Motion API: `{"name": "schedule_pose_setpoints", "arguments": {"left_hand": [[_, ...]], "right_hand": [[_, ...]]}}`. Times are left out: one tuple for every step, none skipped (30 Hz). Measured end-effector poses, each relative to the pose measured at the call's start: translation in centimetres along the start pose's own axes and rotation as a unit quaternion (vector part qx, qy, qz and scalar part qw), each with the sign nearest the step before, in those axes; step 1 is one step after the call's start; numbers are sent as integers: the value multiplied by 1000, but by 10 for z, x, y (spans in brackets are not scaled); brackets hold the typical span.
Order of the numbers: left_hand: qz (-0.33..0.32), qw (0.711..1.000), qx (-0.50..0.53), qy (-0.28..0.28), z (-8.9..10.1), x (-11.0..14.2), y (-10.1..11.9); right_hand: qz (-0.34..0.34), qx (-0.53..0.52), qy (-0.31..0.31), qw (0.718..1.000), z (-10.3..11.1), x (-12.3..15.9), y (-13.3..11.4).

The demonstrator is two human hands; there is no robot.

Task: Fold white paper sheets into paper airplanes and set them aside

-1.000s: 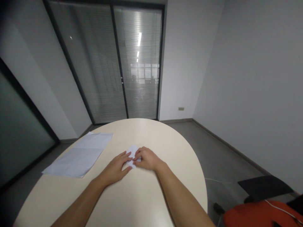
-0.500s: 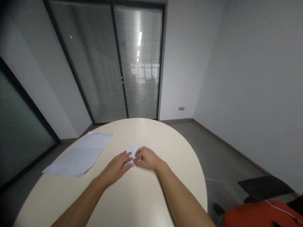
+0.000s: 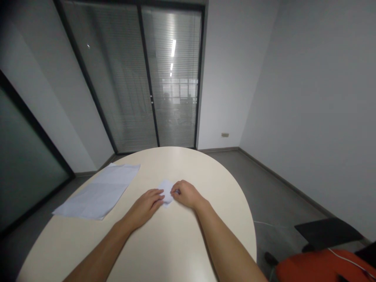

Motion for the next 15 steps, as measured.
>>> {"name": "schedule_pose_setpoints", "arguments": {"left_hand": [[3,1000,2,3,1,0,1],[5,1000,5,6,2,-1,2],[8,1000,7,7,2,-1,3],[11,1000,8,7,3,-1,3],[14,1000,8,6,3,-1,4],[17,1000,5,5,4,-1,4],[22,1000,0,5,4,-1,3],[27,1000,-6,5,3,-1,3],[32,999,-11,6,3,-1,2],[38,999,-15,7,2,-1,1],[43,999,-18,9,2,-1,0],[47,999,-19,11,2,-1,0],[49,999,-17,14,2,-1,-1],[50,998,-15,16,2,-1,-1],[51,998,-12,18,3,-2,-1]], "right_hand": [[-2,2,0,1000,0,0,0],[0,2,-3,1000,0,0,0],[5,-1,-6,1000,0,1,-1],[11,-6,-9,1000,0,1,-1],[19,-12,-12,1000,0,1,-1],[24,-19,-16,999,1,2,-1],[26,-26,-20,999,2,2,-1],[26,-32,-25,999,2,2,0],[24,-38,-30,999,3,2,0],[20,-43,-36,998,4,2,1],[16,-49,-42,998,5,3,1],[13,-53,-46,997,6,3,1],[11,-54,-48,997,7,2,0],[9,-52,-50,997,8,2,0],[5,-43,-48,998,9,2,-1]]}}
Point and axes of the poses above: each hand's wrist, its own x-axis away from the middle knuckle, its own z-axis out of the back of the hand, y = z × x, the point moved 2 cm from there along -x, towards the middle knuckle, and after that the axes turned 15 degrees about y, right-handed, at the moved point
